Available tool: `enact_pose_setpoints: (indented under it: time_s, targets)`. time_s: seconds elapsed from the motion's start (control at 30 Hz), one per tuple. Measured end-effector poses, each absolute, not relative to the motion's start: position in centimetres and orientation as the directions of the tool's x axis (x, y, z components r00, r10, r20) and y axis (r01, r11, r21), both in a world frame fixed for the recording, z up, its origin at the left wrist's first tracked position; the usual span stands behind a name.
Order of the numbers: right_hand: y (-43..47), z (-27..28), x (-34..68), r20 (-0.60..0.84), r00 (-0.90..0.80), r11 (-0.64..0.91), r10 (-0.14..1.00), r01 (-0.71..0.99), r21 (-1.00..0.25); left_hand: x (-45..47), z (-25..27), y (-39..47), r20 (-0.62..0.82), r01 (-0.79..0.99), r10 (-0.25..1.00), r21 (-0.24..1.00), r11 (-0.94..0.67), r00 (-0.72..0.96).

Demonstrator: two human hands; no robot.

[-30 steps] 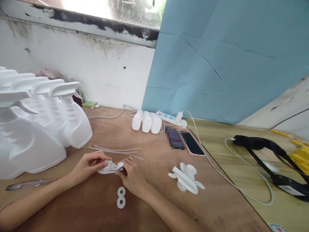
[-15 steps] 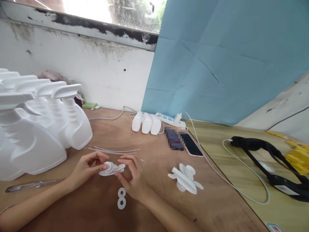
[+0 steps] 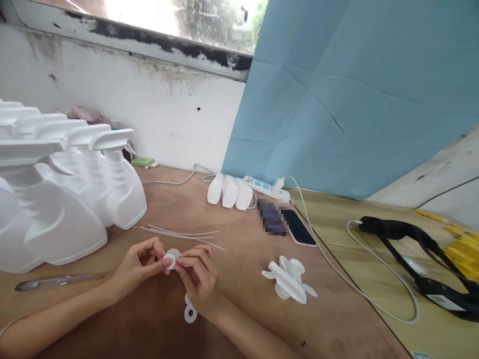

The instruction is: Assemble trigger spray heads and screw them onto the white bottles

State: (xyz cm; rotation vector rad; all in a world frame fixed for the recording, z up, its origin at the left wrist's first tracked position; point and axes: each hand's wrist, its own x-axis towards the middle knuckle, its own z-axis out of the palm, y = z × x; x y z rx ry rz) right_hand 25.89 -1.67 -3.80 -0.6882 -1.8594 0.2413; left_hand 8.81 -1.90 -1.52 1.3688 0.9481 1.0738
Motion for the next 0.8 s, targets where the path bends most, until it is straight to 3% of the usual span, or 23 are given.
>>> enact_pose_setpoints:
  time_s: [0.8]
  targets:
    - [-1.73, -3.68, 25.99, 0.768, -0.272, 0.806, 0.579, 0.333, -0.489, 8.88, -1.86, -1.86, 0.03, -0.077, 0.954, 0.997, -0.007, 0.298]
